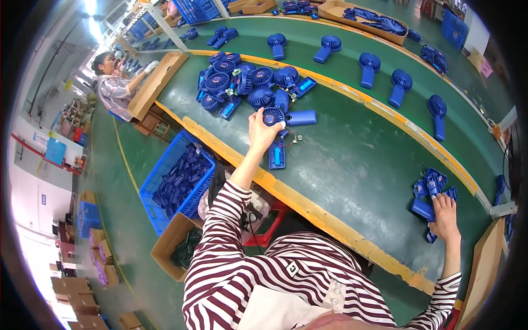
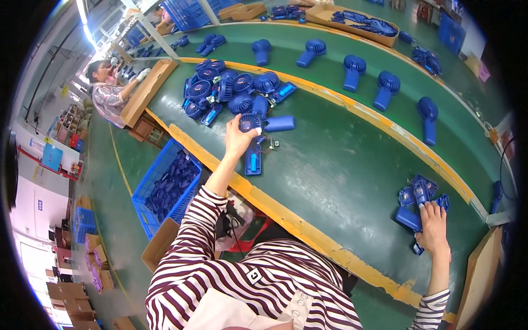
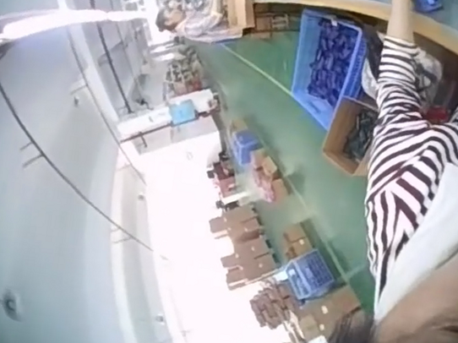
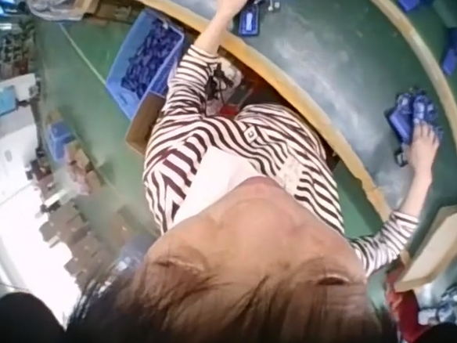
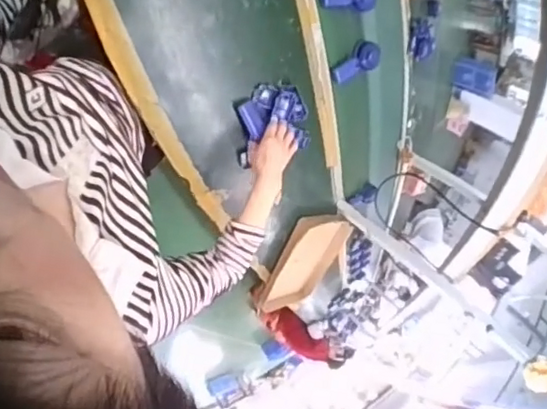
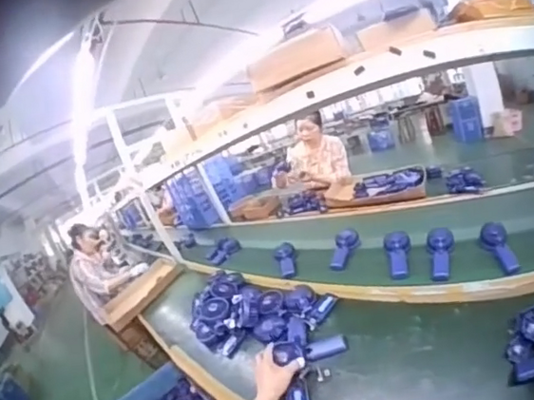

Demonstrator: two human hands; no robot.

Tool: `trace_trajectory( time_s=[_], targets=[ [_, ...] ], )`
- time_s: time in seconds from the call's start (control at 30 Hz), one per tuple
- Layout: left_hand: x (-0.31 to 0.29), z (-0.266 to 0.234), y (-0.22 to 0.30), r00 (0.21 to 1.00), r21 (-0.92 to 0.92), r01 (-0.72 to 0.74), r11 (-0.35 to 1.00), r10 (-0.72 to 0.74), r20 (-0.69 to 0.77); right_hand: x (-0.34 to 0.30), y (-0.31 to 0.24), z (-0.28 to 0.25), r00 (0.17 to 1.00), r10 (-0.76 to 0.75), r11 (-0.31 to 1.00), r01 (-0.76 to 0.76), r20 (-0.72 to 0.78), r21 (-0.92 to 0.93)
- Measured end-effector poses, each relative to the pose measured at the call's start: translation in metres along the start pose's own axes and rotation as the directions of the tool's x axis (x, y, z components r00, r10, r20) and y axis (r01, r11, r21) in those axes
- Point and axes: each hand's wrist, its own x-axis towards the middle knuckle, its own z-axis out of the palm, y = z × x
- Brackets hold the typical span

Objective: The person assembles portable handheld fans by hand, inserting fan blades, circuit boards, and batteries into fan housings.

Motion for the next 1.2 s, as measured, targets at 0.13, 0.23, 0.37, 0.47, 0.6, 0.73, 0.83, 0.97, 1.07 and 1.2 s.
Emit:
trace_trajectory(
  time_s=[0.13,0.23,0.37,0.47,0.6,0.73,0.83,0.97,1.07,1.2],
  targets=[
    [-0.013,0.001,0.011,0.98,-0.162,-0.156,0.974,0.132,-0.145,-0.009,-0.011,-0.014,0.989,0.142,0.988,-0.145,-0.046,-0.057],
    [-0.024,0.009,0.019,0.985,-0.54,-0.134,0.831,0.173,0.021,-0.006,-0.045,-0.028,0.956,0.042,0.989,0.002,-0.291,0.148],
    [-0.046,0.042,0.058,0.877,-0.689,-0.105,0.717,0.393,0.275,0.03,-0.109,-0.028,0.931,-0.018,0.887,0.183,-0.365,0.423],
    [-0.064,0.079,0.096,0.739,-0.766,-0.025,0.642,0.528,0.418,0.072,-0.142,-0.014,0.898,0.11,0.774,0.19,-0.425,0.604],
    [-0.078,0.102,0.12,0.711,-0.709,-0.134,0.693,0.565,0.418,0.125,-0.16,-0.001,0.876,0.272,0.751,0.065,-0.397,0.657],
    [-0.088,0.065,0.122,0.755,-0.462,-0.28,0.842,0.49,0.436,0.13,-0.151,0.003,0.919,0.311,0.703,-0.051,-0.243,0.709],
    [-0.109,0.035,0.114,0.657,-0.129,-0.547,0.827,0.52,0.546,0.128,-0.151,0.002,0.94,0.294,0.67,-0.072,-0.175,0.739],
    [-0.129,0.04,0.108,0.612,-0.133,-0.562,0.816,0.519,0.597,0.13,-0.154,-0.004,0.937,0.268,0.602,0.019,-0.224,0.798],
    [-0.132,0.047,0.113,0.578,-0.16,-0.475,0.865,0.444,0.685,0.131,-0.153,0.01,0.93,0.326,0.411,0.023,-0.171,0.911],
    [-0.134,0.054,0.115,0.607,-0.194,-0.215,0.957,0.287,0.741,0.122,-0.151,0.019,0.893,0.444,-0.388,0.115,0.076,0.915]
  ],
)
